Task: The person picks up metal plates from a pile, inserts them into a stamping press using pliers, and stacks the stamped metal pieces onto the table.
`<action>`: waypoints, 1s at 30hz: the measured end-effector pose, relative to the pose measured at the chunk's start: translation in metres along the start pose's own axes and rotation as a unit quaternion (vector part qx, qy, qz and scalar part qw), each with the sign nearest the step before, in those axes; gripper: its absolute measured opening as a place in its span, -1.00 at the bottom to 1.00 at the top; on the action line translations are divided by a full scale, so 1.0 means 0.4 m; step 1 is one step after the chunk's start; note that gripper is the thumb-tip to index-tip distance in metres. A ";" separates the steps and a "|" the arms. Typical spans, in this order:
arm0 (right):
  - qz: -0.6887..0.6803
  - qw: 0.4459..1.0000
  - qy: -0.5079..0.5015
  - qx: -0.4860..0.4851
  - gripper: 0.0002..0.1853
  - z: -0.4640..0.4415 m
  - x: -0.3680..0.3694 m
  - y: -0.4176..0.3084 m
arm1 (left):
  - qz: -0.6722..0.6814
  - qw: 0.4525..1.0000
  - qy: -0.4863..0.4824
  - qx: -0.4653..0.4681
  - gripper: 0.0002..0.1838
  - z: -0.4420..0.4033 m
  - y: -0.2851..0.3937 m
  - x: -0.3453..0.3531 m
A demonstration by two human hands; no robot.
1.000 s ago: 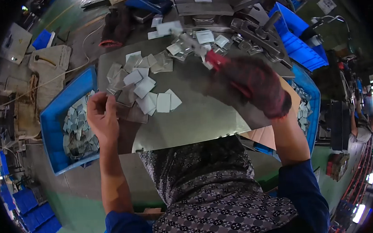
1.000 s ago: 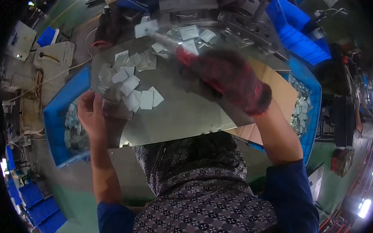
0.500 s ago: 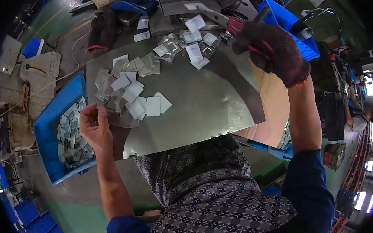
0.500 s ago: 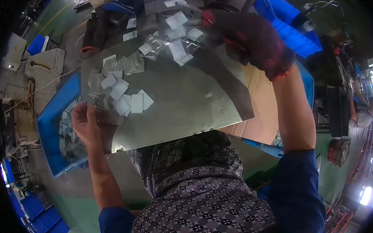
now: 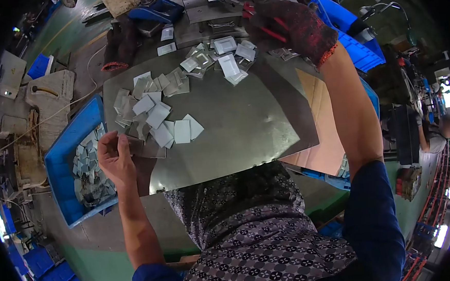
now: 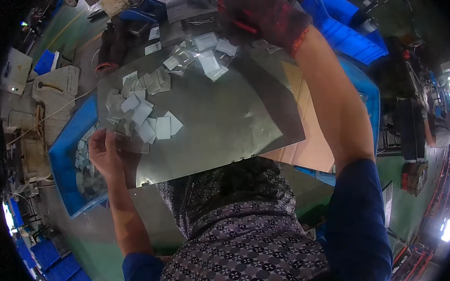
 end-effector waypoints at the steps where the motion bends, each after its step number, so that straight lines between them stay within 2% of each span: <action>1: 0.056 0.983 -0.044 -0.169 -0.76 -0.009 0.003 -0.027 | 0.000 1.000 0.003 -0.004 -0.79 0.000 -0.003 -0.002; 5: 0.079 0.970 -0.023 -0.227 -0.78 0.128 0.015 -0.054 | 0.002 1.000 0.003 -0.007 -0.79 0.003 0.008 0.002; 6: 0.235 0.903 0.037 -0.357 -0.79 0.196 0.026 -0.095 | 0.004 1.000 0.002 -0.001 -0.79 0.002 0.012 0.004; 7: 0.376 0.792 0.095 -0.472 -0.72 0.278 0.068 -0.118 | 0.003 1.000 0.001 0.005 -0.79 0.002 0.017 0.006; 8: 0.089 0.952 0.017 -0.292 -0.70 0.240 0.059 -0.033 | -0.031 1.000 -0.002 0.001 -0.78 0.002 0.017 0.010; 9: -0.210 0.973 -0.072 -0.064 -0.67 0.236 0.125 0.081 | -0.071 0.997 0.000 -0.004 -0.77 0.003 0.019 0.012; 10: -0.200 0.979 -0.030 0.014 -0.60 0.261 0.149 0.114 | -0.170 0.985 -0.024 -0.013 -0.70 0.002 0.043 0.030; 12: -0.254 0.961 -0.103 0.031 -0.59 0.283 0.225 0.108 | -0.264 0.956 -0.083 0.097 -0.63 0.002 0.102 0.092; 15: -0.295 0.938 -0.168 0.071 -0.57 0.297 0.303 0.125 | -0.344 0.922 -0.120 0.131 -0.60 -0.003 0.147 0.172; 17: -0.302 0.931 -0.189 0.081 -0.56 0.301 0.328 0.131 | -0.373 0.883 -0.168 0.228 -0.59 0.007 0.165 0.228; 21: -0.294 0.925 -0.224 0.092 -0.54 0.313 0.352 0.134 | -0.367 0.892 -0.208 0.161 -0.58 -0.004 0.130 0.242; 23: -0.302 0.923 -0.219 0.095 -0.54 0.314 0.347 0.133 | -0.359 0.903 -0.223 0.080 -0.61 -0.013 0.117 0.240; 24: -0.295 0.920 -0.242 0.090 -0.52 0.316 0.350 0.124 | -0.359 0.902 -0.225 0.080 -0.61 -0.011 0.120 0.243; 26: -0.289 0.916 -0.263 0.086 -0.50 0.316 0.350 0.126 | -0.287 0.939 -0.188 0.013 -0.66 -0.018 0.106 0.220; 30: -0.273 0.904 -0.322 0.076 -0.51 0.345 0.348 0.128 | -0.198 0.966 -0.164 -0.014 -0.77 -0.014 0.072 0.186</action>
Point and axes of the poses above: each hand's wrist, its own z-axis away from the middle knuckle, its own x-axis out of the palm, y = z × x, the point moved 10 cm from there along -z, towards the middle knuckle, and after that the axes turned 6 degrees about z, right-handed, at the moved point
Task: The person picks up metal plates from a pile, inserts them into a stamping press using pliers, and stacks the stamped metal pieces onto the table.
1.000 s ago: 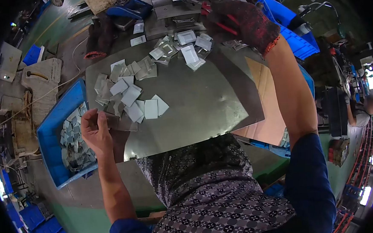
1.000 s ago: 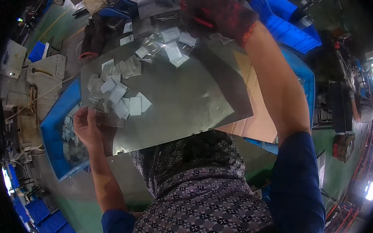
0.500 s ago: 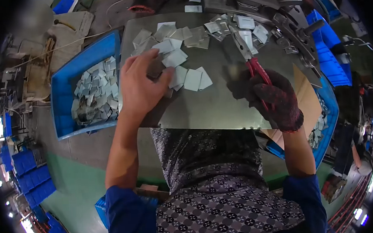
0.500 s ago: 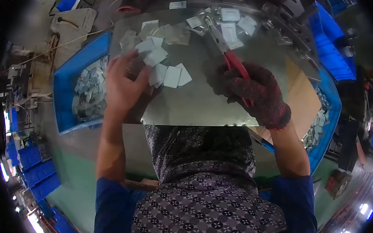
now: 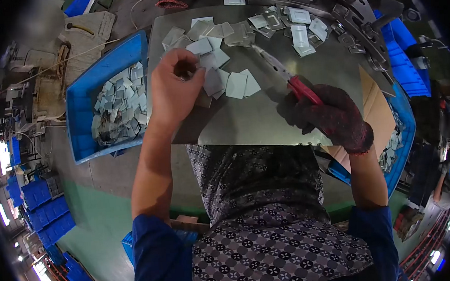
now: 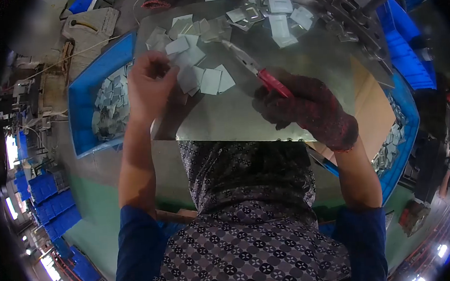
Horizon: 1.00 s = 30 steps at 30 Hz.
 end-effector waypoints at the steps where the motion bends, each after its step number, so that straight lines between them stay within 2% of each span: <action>1: -0.010 1.000 -0.025 0.008 -0.51 0.009 0.014 0.002 | 0.115 0.993 0.023 -0.028 -0.80 0.003 -0.018 -0.012; 2: -0.011 1.000 -0.022 0.008 -0.51 0.018 0.024 0.006 | 0.228 0.971 0.046 -0.057 -0.84 0.007 -0.038 -0.019; 3: -0.044 0.999 -0.027 -0.007 -0.52 0.024 0.045 0.001 | 0.228 0.971 0.044 -0.056 -0.84 0.007 -0.042 -0.019; 5: -0.074 0.997 -0.031 -0.023 -0.53 0.024 0.065 -0.007 | 0.443 0.885 0.059 -0.127 -0.85 0.013 -0.085 -0.003; 7: 0.046 0.995 -0.077 -0.048 -0.57 0.021 0.095 -0.020 | 0.475 0.866 0.030 -0.151 -0.84 0.015 -0.074 0.018; 8: 0.046 0.995 -0.078 -0.049 -0.57 0.018 0.099 -0.023 | 0.504 0.846 0.000 -0.176 -0.84 0.021 -0.071 0.039; 10: 0.179 0.979 -0.071 -0.066 -0.60 0.012 0.109 -0.035 | 0.507 0.844 -0.008 -0.172 -0.84 0.018 -0.090 0.052; 12: 0.157 0.985 -0.071 -0.029 -0.62 0.015 0.116 -0.035 | 0.514 0.842 -0.022 -0.163 -0.85 0.017 -0.077 0.053; 14: 0.148 0.988 -0.047 0.005 -0.65 0.024 0.093 -0.040 | 0.417 0.894 0.061 -0.148 -0.84 0.024 -0.053 -0.006; 16: 0.049 0.998 0.043 0.016 -0.71 0.023 0.030 -0.052 | 0.273 0.954 0.128 -0.010 -0.83 0.025 -0.064 -0.081; 17: 0.134 0.988 0.067 0.043 -0.63 0.024 -0.003 -0.098 | 0.238 0.962 0.137 0.001 -0.83 0.035 -0.056 -0.096; 20: 0.220 0.943 0.212 -0.132 -0.67 0.019 -0.130 -0.263 | 0.178 0.972 0.149 0.021 -0.82 0.064 -0.087 -0.120; 22: 0.213 0.928 0.265 -0.154 -0.69 -0.007 -0.207 -0.334 | 0.147 0.975 0.162 0.027 -0.80 0.073 -0.114 -0.124; 25: 0.140 0.952 0.227 -0.153 -0.67 -0.048 -0.259 -0.355 | 0.149 0.974 0.169 0.021 -0.80 0.073 -0.113 -0.123; 26: 0.255 0.915 0.260 -0.175 -0.73 -0.040 -0.258 -0.379 | 0.168 0.973 0.156 0.000 -0.80 0.072 -0.142 -0.118; 28: 0.371 0.862 0.288 -0.191 -0.75 -0.019 -0.256 -0.404 | 0.181 0.971 0.154 0.000 -0.80 0.073 -0.136 -0.115; 30: 0.277 0.923 0.229 -0.133 -0.75 0.010 -0.284 -0.357 | 0.198 0.968 0.152 0.002 -0.81 0.073 -0.139 -0.118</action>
Point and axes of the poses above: each hand's wrist, its own z-axis away from the middle knuckle, its own x-axis out of the palm, y = z × x, the point moved 10 cm from there along -z, towards the middle knuckle, and after that the axes turned 6 degrees about z, right-handed, at the moved point
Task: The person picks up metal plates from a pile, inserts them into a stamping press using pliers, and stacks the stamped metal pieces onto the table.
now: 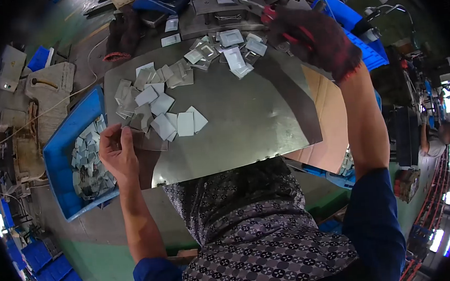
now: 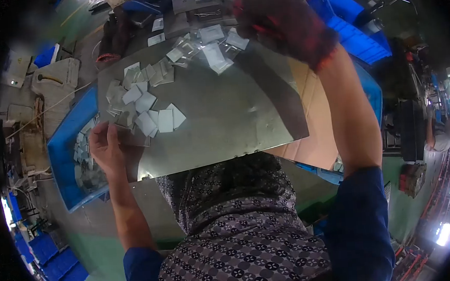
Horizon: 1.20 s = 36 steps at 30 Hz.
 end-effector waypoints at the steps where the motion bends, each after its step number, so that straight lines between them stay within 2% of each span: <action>1: -0.049 0.998 -0.037 0.034 -0.75 0.024 -0.004 0.023 | 0.003 1.000 0.006 -0.003 -0.81 0.001 0.001 -0.002; 3: -0.149 0.978 -0.107 0.104 -0.74 0.070 0.018 0.057 | -0.006 1.000 0.009 -0.011 -0.81 0.002 0.003 0.002; 4: -0.143 0.984 -0.054 0.090 -0.61 0.072 0.024 0.033 | -0.007 1.000 0.008 -0.012 -0.81 0.003 0.001 0.002; 5: -0.147 0.984 -0.050 0.091 -0.61 0.056 0.048 0.033 | -0.008 1.000 0.004 -0.014 -0.81 0.001 0.000 0.004; 6: -0.089 0.996 -0.018 0.015 -0.64 0.027 0.043 0.003 | -0.008 1.000 -0.001 -0.015 -0.82 -0.002 0.002 0.008; 8: -0.030 0.997 0.019 -0.065 -0.67 -0.010 0.013 -0.010 | -0.001 1.000 -0.006 -0.010 -0.82 -0.003 0.004 0.012; 11: 0.062 0.989 0.012 -0.134 -0.76 -0.091 -0.019 0.030 | -0.002 1.000 0.000 -0.018 -0.82 0.002 -0.001 0.003; 14: 0.124 0.977 0.002 -0.176 -0.75 -0.112 -0.014 0.013 | -0.006 1.000 0.003 -0.026 -0.82 0.001 -0.010 -0.001; 15: 0.230 0.954 0.011 -0.192 -0.75 -0.097 0.000 -0.032 | -0.002 1.000 0.001 -0.020 -0.82 0.001 -0.009 0.000; 17: 0.333 0.920 0.023 -0.204 -0.74 -0.097 0.000 -0.035 | 0.005 1.000 0.000 -0.021 -0.82 0.000 -0.014 -0.001; 18: 0.020 0.990 -0.101 -0.095 -0.74 -0.127 0.026 0.024 | 0.011 1.000 0.001 -0.022 -0.81 -0.001 -0.015 -0.001; 19: -0.142 0.975 -0.166 -0.043 -0.73 -0.115 0.049 0.046 | 0.012 1.000 0.001 -0.023 -0.81 -0.001 -0.015 0.000; 20: -0.294 0.931 -0.214 0.027 -0.72 -0.098 0.072 0.066 | 0.006 1.000 -0.001 -0.021 -0.81 0.000 -0.012 0.001; 21: -0.079 0.991 -0.093 -0.047 -0.80 -0.045 0.048 -0.002 | -0.001 1.000 0.001 -0.020 -0.81 0.001 -0.009 -0.001; 23: 0.138 0.983 0.018 -0.123 -0.87 0.020 0.031 -0.062 | -0.006 1.000 0.010 -0.012 -0.80 0.000 0.004 0.006; 24: 0.165 0.964 -0.024 -0.210 -0.80 0.055 0.039 -0.068 | -0.015 1.000 0.014 -0.005 -0.78 0.004 0.017 0.008; 26: 0.165 0.937 -0.083 -0.297 -0.71 0.108 0.080 -0.053 | -0.123 0.992 -0.002 0.012 -0.73 0.009 0.054 0.030; 28: 0.340 0.852 -0.013 -0.398 -0.76 0.171 0.123 -0.061 | -0.226 0.965 -0.086 0.101 -0.64 0.025 0.124 0.110; 29: 0.331 0.854 -0.017 -0.401 -0.76 0.187 0.142 -0.057 | -0.248 0.949 -0.144 0.131 -0.59 0.030 0.152 0.166; 30: 0.235 0.934 -0.046 -0.264 -0.75 0.163 0.134 -0.004 | -0.265 0.929 -0.204 0.159 -0.54 0.042 0.173 0.223; 31: 0.184 0.962 -0.066 -0.192 -0.73 0.156 0.140 0.024 | -0.268 0.929 -0.203 0.155 -0.54 0.043 0.182 0.250; 32: 0.132 0.981 -0.076 -0.118 -0.70 0.154 0.145 0.053 | -0.291 0.905 -0.228 0.212 -0.51 0.056 0.208 0.296; 33: 0.002 0.991 -0.123 -0.059 -0.70 0.153 0.176 0.058 | -0.311 0.876 -0.253 0.268 -0.48 0.073 0.226 0.330; 35: -0.128 0.978 -0.168 0.001 -0.70 0.162 0.207 0.074 | -0.318 0.868 -0.286 0.253 -0.48 0.070 0.204 0.349; 36: -0.057 0.987 -0.145 -0.028 -0.70 0.165 0.198 0.083 | -0.322 0.858 -0.320 0.239 -0.48 0.073 0.187 0.362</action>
Point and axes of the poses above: each hand's wrist, its own z-axis away from the middle knuckle, its own x-axis out of the palm, y = z × x, the point moved 10 cm from there along -z, towards the middle knuckle, and after that the axes turned 6 degrees about z, right-handed, at the moved point
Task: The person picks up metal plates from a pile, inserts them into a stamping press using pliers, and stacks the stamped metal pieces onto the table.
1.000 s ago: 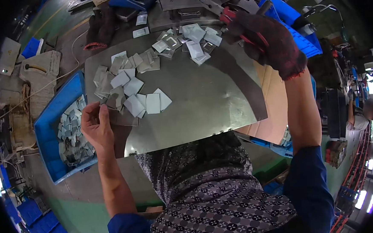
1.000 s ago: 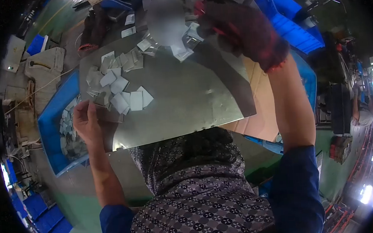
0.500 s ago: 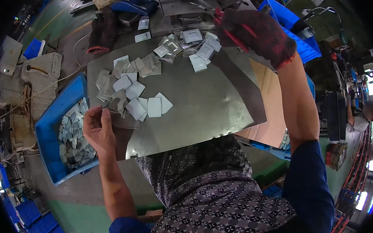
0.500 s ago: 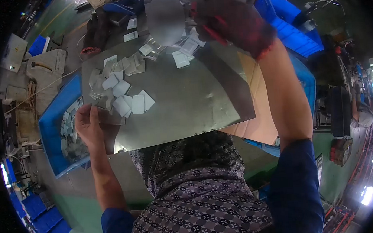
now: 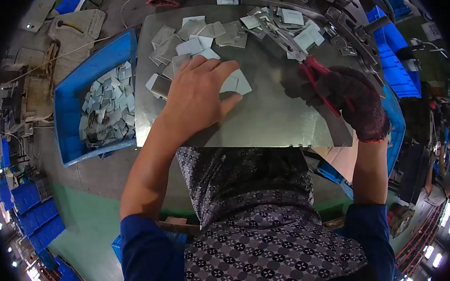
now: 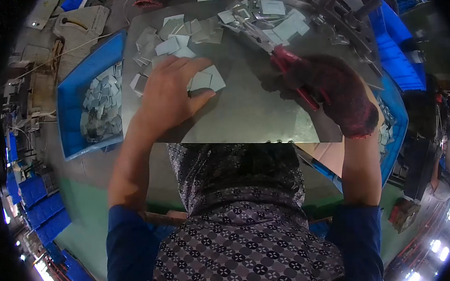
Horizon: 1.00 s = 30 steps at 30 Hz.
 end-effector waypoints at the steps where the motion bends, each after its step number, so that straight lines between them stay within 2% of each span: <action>1: 0.036 0.999 0.010 -0.008 -0.70 0.005 -0.005 0.008 | 0.000 1.000 -0.003 0.000 -0.48 -0.002 -0.002 0.002; 2: 0.072 0.997 0.021 -0.015 -0.70 0.011 -0.010 0.015 | 0.021 0.999 -0.023 -0.043 -0.49 -0.002 -0.022 0.011; 3: 0.199 0.973 0.023 -0.112 -0.71 0.016 -0.004 -0.024 | 0.042 0.995 -0.042 -0.085 -0.50 0.000 -0.041 0.022; 4: 0.322 0.924 0.024 -0.206 -0.72 0.033 0.017 -0.060 | 0.042 0.994 -0.045 -0.085 -0.50 0.000 -0.042 0.022; 5: 0.321 0.925 0.025 -0.203 -0.72 0.037 0.026 -0.060 | 0.085 0.988 -0.052 -0.118 -0.51 0.006 -0.059 0.026; 6: 0.127 0.990 0.041 -0.050 -0.74 0.021 0.005 0.006 | 0.128 0.979 -0.060 -0.150 -0.51 0.010 -0.071 0.027; 8: -0.076 0.990 0.058 0.105 -0.75 0.036 0.004 0.089 | 0.077 0.988 -0.062 -0.118 -0.52 0.015 -0.037 -0.013; 10: -0.020 0.993 0.037 0.115 -0.76 0.049 0.007 0.101 | 0.028 0.994 -0.065 -0.086 -0.54 0.019 -0.020 -0.030; 11: -0.001 0.993 0.029 0.118 -0.76 0.055 0.010 0.107 | 0.015 0.990 -0.113 -0.080 -0.56 0.025 -0.022 -0.007; 12: -0.047 0.995 0.016 0.092 -0.76 0.054 0.021 0.103 | 0.001 0.984 -0.159 -0.075 -0.58 0.034 -0.023 0.015; 14: -0.092 0.994 0.000 0.064 -0.76 0.051 0.036 0.090 | 0.011 0.985 -0.149 -0.088 -0.59 0.038 -0.023 0.014; 15: 0.010 0.996 0.016 0.089 -0.78 0.056 0.029 0.099 | 0.021 0.985 -0.141 -0.097 -0.60 0.039 -0.026 0.011; 17: 0.111 0.987 0.033 0.113 -0.79 0.068 0.019 0.119 | 0.058 0.981 -0.148 -0.111 -0.63 0.040 -0.038 0.013; 19: 0.053 0.990 0.055 0.115 -0.76 0.090 0.015 0.160 | 0.097 0.975 -0.158 -0.121 -0.65 0.049 -0.048 0.015; 20: 0.033 0.991 0.063 0.115 -0.75 0.100 0.018 0.176 | 0.181 0.962 -0.111 -0.174 -0.69 0.061 -0.079 -0.002; 21: -0.049 0.997 0.001 0.056 -0.71 0.100 0.061 0.152 | 0.262 0.937 -0.062 -0.224 -0.73 0.070 -0.108 -0.013; 22: -0.088 0.995 -0.029 0.023 -0.69 0.098 0.076 0.127 | 0.260 0.938 -0.063 -0.222 -0.73 0.068 -0.110 -0.010; 23: -0.129 0.990 -0.062 -0.007 -0.66 0.097 0.093 0.098 | 0.373 0.888 0.031 -0.268 -0.76 0.077 -0.141 -0.030; 24: -0.237 0.959 -0.117 0.099 -0.63 0.087 0.134 0.088 | 0.477 0.814 0.126 -0.307 -0.78 0.097 -0.172 -0.039; 25: -0.254 0.955 -0.137 0.063 -0.61 0.085 0.166 0.050 | 0.502 0.797 0.165 -0.292 -0.81 0.094 -0.174 -0.041; 26: -0.273 0.949 -0.157 0.028 -0.60 0.085 0.196 0.012 | 0.501 0.797 0.167 -0.291 -0.81 0.089 -0.169 -0.034; 27: -0.293 0.939 -0.178 -0.006 -0.58 0.086 0.226 -0.027 | 0.533 0.769 0.184 -0.301 -0.82 0.090 -0.170 -0.023; 28: -0.271 0.954 -0.130 0.013 -0.57 0.084 0.232 -0.004 | 0.564 0.740 0.199 -0.309 -0.83 0.092 -0.173 -0.015; 30: -0.247 0.965 -0.082 0.031 -0.56 0.068 0.213 0.031 | 0.564 0.749 0.174 -0.303 -0.85 0.090 -0.177 0.003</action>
Point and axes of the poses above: each hand's wrist, its own z-axis away from the middle knuckle, its own x-axis out of the palm, y = z × x, the point moved 10 cm from there along -z, towards the middle knuckle, and after that the axes turned 6 degrees about z, right-handed, at the moved point
